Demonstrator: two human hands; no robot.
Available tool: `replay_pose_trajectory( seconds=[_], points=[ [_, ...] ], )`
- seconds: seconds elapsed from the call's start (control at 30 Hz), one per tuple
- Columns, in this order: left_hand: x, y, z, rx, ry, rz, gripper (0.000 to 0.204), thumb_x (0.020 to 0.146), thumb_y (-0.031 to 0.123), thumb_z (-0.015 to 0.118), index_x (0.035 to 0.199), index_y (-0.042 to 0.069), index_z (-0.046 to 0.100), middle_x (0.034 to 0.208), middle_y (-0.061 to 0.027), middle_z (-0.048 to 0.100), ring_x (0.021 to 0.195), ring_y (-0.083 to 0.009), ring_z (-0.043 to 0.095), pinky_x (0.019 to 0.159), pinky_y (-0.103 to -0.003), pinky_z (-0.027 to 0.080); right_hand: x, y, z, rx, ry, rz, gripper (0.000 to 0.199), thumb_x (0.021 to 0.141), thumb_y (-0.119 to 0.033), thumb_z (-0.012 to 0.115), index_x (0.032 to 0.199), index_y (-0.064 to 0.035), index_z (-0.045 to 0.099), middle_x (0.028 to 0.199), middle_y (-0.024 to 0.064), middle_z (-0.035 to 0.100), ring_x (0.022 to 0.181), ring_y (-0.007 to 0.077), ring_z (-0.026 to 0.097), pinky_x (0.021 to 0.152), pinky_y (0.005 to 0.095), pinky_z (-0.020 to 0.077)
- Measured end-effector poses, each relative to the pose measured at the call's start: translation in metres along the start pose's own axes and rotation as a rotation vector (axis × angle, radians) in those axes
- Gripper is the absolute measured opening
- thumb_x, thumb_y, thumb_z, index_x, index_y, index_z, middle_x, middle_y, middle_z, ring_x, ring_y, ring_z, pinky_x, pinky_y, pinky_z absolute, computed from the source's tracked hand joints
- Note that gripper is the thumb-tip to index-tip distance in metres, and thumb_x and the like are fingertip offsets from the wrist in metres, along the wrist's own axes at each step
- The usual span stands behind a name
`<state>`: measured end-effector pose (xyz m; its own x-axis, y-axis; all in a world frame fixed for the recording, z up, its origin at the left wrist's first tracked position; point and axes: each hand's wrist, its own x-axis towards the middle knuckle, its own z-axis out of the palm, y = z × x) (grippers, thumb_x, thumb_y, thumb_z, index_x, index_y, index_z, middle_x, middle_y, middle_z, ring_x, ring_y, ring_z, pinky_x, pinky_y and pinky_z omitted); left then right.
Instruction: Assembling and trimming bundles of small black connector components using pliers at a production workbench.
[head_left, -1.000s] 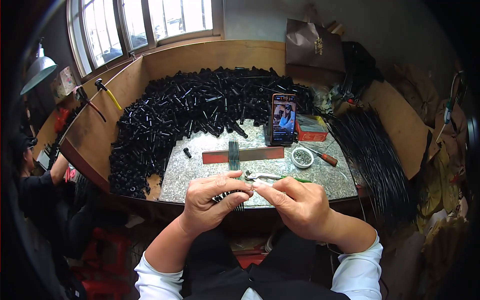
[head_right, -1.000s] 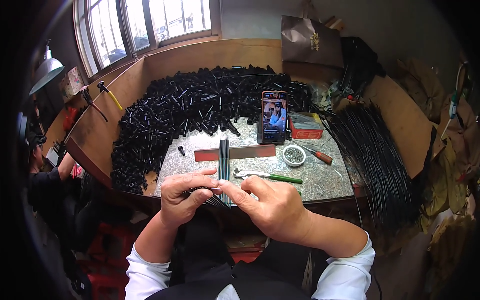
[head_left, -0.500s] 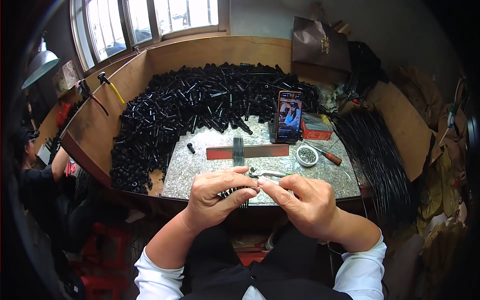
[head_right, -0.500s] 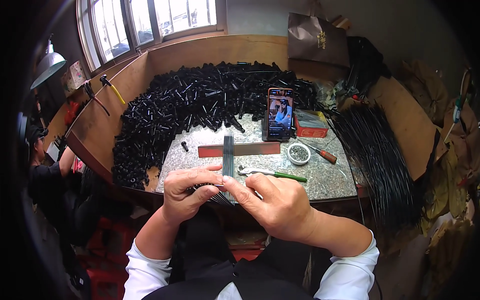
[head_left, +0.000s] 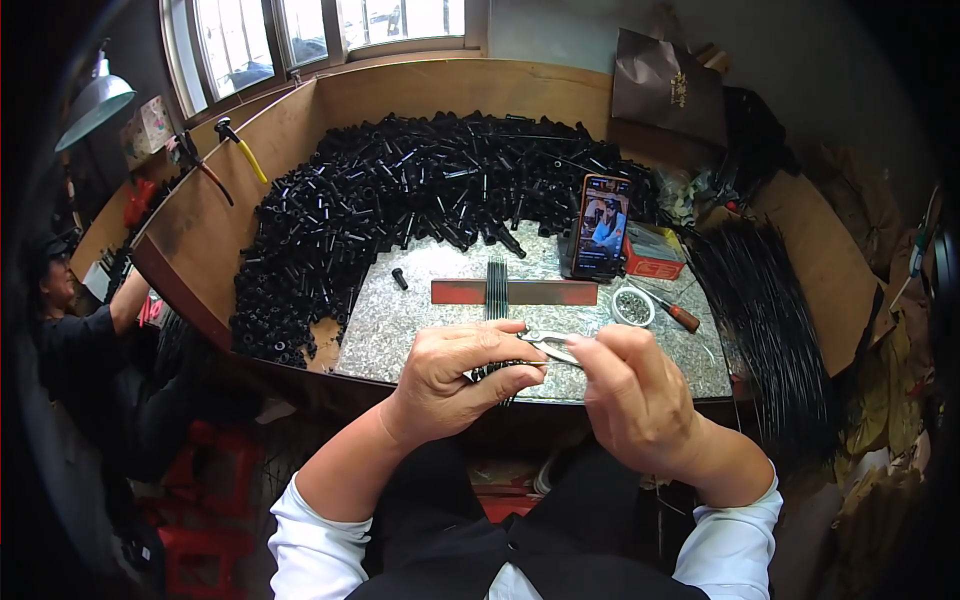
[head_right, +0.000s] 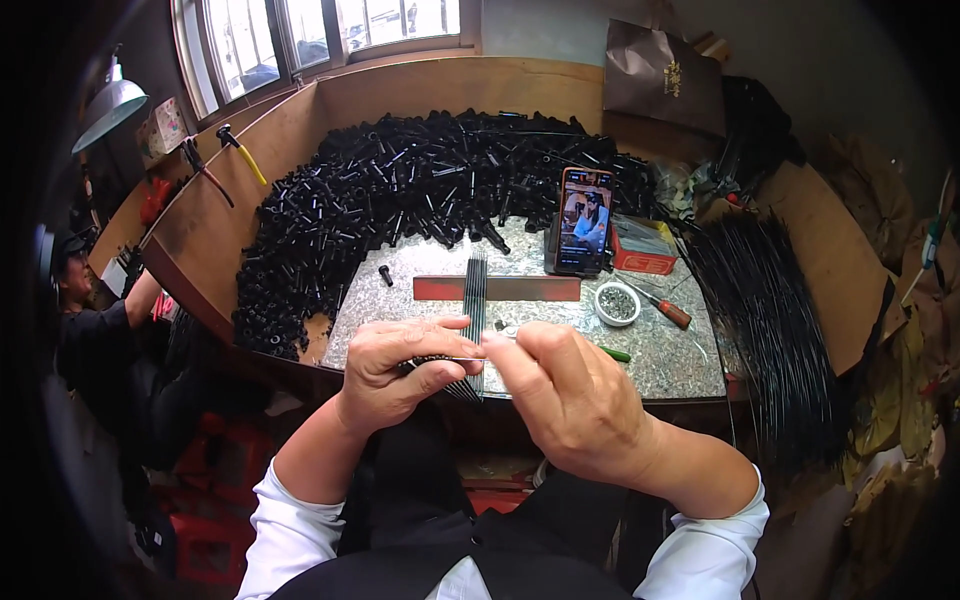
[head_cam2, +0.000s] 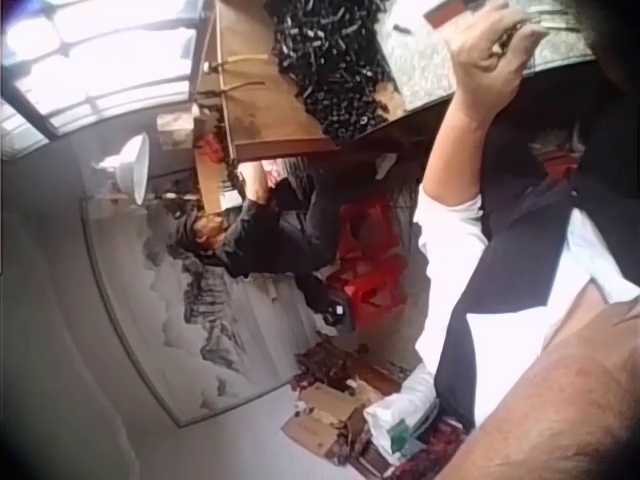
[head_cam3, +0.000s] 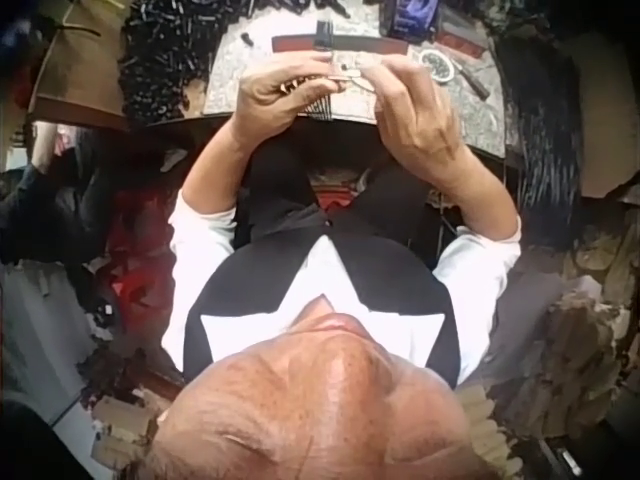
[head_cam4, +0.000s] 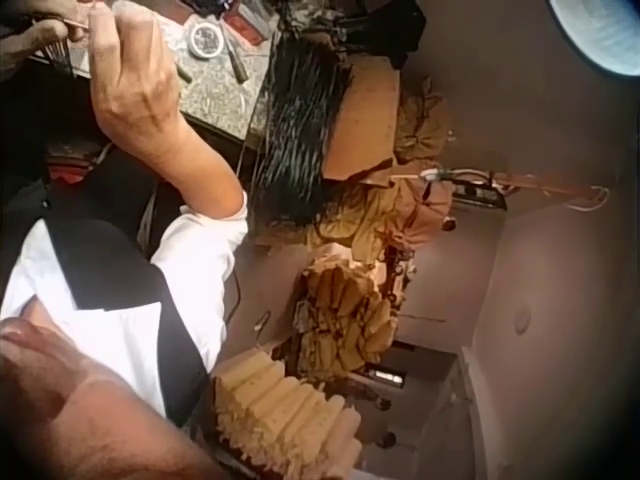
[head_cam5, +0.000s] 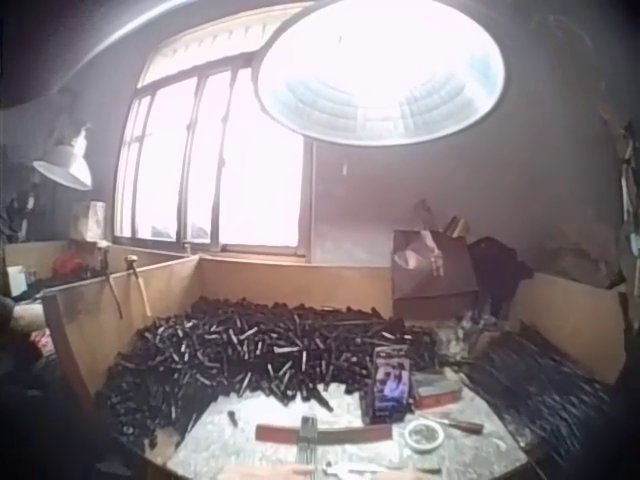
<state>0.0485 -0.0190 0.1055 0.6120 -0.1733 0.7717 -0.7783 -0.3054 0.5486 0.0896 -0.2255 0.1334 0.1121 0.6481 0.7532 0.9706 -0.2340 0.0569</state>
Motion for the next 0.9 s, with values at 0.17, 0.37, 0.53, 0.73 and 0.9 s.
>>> replay_pose_trajectory(
  seconds=[0.17,0.37,0.53,0.73,0.9],
  points=[
    [-0.003,-0.001,-0.001,0.017,-0.054,-0.013,0.017,0.081,0.014,0.072,0.092,0.002,0.07,0.083,-0.0079,0.072,0.081,-0.0199,0.071,0.09,-0.041,0.051,-0.003,0.002,-0.001,0.064,0.027,0.021,0.039,0.067,0.015,0.061,0.103,0.0001,0.058,0.087,0.0122,0.051,0.07,0.0238,0.055,0.054,0.0296,0.0452],
    [-0.006,-0.003,0.001,0.015,-0.082,0.006,0.022,0.079,0.019,0.074,0.092,0.003,0.07,0.083,-0.0072,0.072,0.082,-0.0212,0.07,0.089,-0.04,0.051,0.001,0.003,-0.01,0.074,-0.03,-0.066,0.038,0.066,0.006,0.065,0.103,-0.0034,0.064,0.086,0.0087,0.051,0.072,0.0219,0.052,0.06,0.0319,0.0447],
    [-0.004,-0.005,0.0,-0.014,-0.094,0.023,0.024,0.076,0.019,0.076,0.093,0.004,0.069,0.08,-0.0067,0.071,0.078,-0.0236,0.07,0.087,-0.038,0.053,0.008,0.009,-0.015,-0.051,-0.033,-0.107,0.035,0.067,-0.003,0.066,0.102,-0.0068,0.068,0.082,0.0057,0.051,0.074,0.0212,0.051,0.063,0.0331,0.0439],
    [-0.004,-0.007,0.001,0.03,-0.099,0.066,0.032,0.071,0.025,0.079,0.094,0.004,0.069,0.083,-0.0077,0.071,0.081,-0.0255,0.07,0.086,-0.038,0.053,0.013,0.008,-0.011,0.035,-0.052,-0.127,0.036,0.068,-0.001,0.068,0.103,-0.006,0.068,0.082,0.006,0.052,0.072,0.02,0.051,0.059,0.0299,0.0423],
    [-0.007,-0.013,0.002,0.048,-0.11,0.08,0.035,0.068,0.025,0.081,0.092,0.004,0.069,0.086,-0.0097,0.071,0.085,-0.0264,0.069,0.087,-0.039,0.053,0.014,-0.001,-0.01,0.276,-0.069,-0.001,0.037,0.072,0.001,0.071,0.109,-0.0024,0.065,0.086,0.0098,0.053,0.074,0.0203,0.054,0.062,0.0297,0.0464]
  ],
)
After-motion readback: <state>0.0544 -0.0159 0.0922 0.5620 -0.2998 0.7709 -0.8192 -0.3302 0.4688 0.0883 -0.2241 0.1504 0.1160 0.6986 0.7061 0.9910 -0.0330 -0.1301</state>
